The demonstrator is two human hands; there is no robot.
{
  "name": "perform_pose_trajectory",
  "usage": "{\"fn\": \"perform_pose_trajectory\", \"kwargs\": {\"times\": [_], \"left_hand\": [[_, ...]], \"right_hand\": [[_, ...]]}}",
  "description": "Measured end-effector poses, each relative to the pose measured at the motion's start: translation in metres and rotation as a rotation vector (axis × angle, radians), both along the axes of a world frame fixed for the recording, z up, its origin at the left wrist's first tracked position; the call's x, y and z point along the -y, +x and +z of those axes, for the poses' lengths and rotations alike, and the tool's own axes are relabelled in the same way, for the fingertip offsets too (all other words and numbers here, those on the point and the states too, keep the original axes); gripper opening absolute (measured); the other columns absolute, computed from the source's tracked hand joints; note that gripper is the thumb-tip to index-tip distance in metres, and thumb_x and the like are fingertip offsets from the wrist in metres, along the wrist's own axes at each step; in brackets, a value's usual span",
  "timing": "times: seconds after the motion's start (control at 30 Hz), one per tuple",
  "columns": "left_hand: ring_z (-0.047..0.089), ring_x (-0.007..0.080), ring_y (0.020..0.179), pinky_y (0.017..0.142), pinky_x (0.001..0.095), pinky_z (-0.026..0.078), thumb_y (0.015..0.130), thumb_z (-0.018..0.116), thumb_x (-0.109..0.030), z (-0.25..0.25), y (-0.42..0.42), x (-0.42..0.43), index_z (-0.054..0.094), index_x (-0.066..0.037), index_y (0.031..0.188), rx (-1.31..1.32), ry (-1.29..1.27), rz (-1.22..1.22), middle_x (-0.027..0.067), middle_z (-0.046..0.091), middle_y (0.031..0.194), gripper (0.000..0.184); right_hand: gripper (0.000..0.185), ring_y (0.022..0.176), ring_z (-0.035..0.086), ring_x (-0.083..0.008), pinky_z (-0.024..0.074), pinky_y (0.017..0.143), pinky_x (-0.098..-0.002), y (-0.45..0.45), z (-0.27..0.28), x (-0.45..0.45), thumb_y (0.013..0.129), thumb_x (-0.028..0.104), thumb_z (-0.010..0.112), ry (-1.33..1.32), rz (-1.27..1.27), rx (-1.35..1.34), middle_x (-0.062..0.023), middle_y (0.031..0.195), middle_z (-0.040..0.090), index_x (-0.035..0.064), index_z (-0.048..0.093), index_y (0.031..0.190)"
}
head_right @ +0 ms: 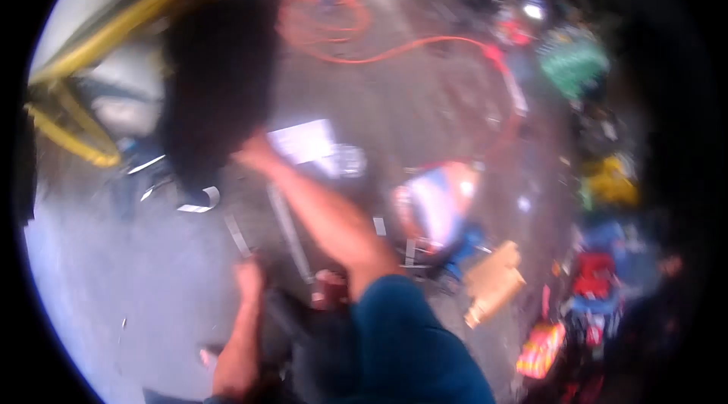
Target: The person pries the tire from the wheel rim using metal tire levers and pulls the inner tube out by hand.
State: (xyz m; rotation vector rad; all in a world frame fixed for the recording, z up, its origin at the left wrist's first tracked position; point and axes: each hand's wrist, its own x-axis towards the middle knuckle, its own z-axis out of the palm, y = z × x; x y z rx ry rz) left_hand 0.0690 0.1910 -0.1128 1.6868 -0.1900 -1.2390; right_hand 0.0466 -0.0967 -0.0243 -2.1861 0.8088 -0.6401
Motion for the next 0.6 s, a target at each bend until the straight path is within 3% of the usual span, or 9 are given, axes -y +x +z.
{"fn": "perform_pose_trajectory", "kwargs": {"times": [0.03,0.07,0.1,0.13,0.17,0.23,0.37,0.5,0.6], "left_hand": [[0.042,0.0087,0.055,0.048,0.0286,0.036,0.091,0.061,-0.018,0.016,-0.001,-0.002,0.055,0.001,0.104,-0.029,0.036,0.029,-0.001,0.048,0.064,0.024],[0.041,0.0082,0.055,0.048,0.0281,0.035,0.09,0.062,-0.017,0.038,0.0,-0.001,0.056,0.001,0.103,-0.085,0.084,0.06,-0.0013,0.048,0.065,0.023],[0.04,0.0077,0.056,0.048,0.0276,0.033,0.09,0.062,-0.016,0.064,0.004,0.001,0.057,0.001,0.101,-0.149,0.141,0.076,-0.0016,0.048,0.065,0.021],[0.039,0.0077,0.054,0.047,0.0272,0.033,0.089,0.061,-0.015,0.035,-0.001,-0.005,0.057,0.0,0.097,-0.13,-0.009,0.066,-0.0022,0.048,0.064,0.017],[0.04,0.008,0.054,0.047,0.0276,0.034,0.089,0.06,-0.015,0.061,0.005,-0.01,0.058,-0.001,0.092,-0.233,-0.013,0.069,-0.0016,0.049,0.063,0.014],[0.043,0.0088,0.057,0.05,0.0285,0.036,0.088,0.059,-0.015,0.07,-0.001,-0.001,0.059,0.0,0.09,-0.157,0.004,0.074,0.0008,0.053,0.065,0.015],[0.051,0.0143,0.064,0.059,0.032,0.043,0.086,0.06,-0.016,0.065,-0.004,0.005,0.06,0.004,0.09,-0.08,-0.013,0.044,0.0061,0.057,0.067,0.021],[0.06,0.0226,0.07,0.068,0.0359,0.047,0.083,0.061,-0.02,0.049,-0.008,0.001,0.063,0.006,0.091,-0.001,0.027,0.007,0.016,0.065,0.075,0.027],[0.06,0.0224,0.07,0.068,0.0358,0.047,0.083,0.061,-0.02,0.05,-0.006,-0.004,0.063,0.006,0.091,0.035,0.002,0.005,0.0154,0.065,0.075,0.027]], "right_hand": [[0.048,0.121,0.049,-0.0336,0.0349,0.105,-0.0467,-0.003,-0.01,0.008,0.077,0.027,0.065,-0.071,0.03,-0.036,-0.0159,0.126,0.058,0.0078,0.06,0.121],[0.035,0.108,0.056,-0.0222,0.0447,0.095,-0.0375,0.0,0.011,-0.006,0.087,0.031,0.065,-0.12,-0.043,0.091,-0.0106,0.111,0.062,0.0065,0.06,0.111],[0.03,0.091,0.057,-0.0218,0.0467,0.082,-0.0389,0.003,0.007,-0.005,0.086,0.031,0.068,-0.243,-0.016,0.089,-0.0087,0.094,0.062,0.0043,0.062,0.098],[0.033,0.082,0.052,-0.021,0.0443,0.074,-0.0395,0.005,0.025,-0.016,0.082,0.033,0.072,-0.133,-0.073,0.144,-0.0071,0.083,0.055,0.0033,0.06,0.088],[0.038,0.072,0.048,-0.0203,0.0419,0.067,-0.0401,0.007,0.043,-0.027,0.078,0.035,0.077,-0.025,-0.133,0.207,-0.0055,0.073,0.049,0.0023,0.058,0.079],[0.046,0.07,0.045,-0.0202,0.0408,0.065,-0.0399,0.002,0.046,-0.029,0.072,0.038,0.081,0.037,-0.241,0.219,-0.004,0.07,0.045,0.0011,0.054,0.076],[0.052,0.072,0.05,-0.0201,0.045,0.067,-0.0366,0.006,0.051,-0.023,0.068,0.036,0.085,-0.025,-0.227,0.404,-0.003,0.079,0.051,-0.0031,0.057,0.086],[0.046,0.07,0.053,-0.017,0.0458,0.068,-0.0335,-0.004,0.023,-0.005,0.068,0.034,0.086,0.068,-0.226,0.234,-0.0032,0.074,0.055,-0.0022,0.061,0.081],[0.043,0.068,0.054,-0.016,0.0456,0.067,-0.032,-0.002,0.017,-0.006,0.068,0.032,0.086,0.008,-0.223,0.314,-0.003,0.071,0.056,-0.0017,0.062,0.08]]}}
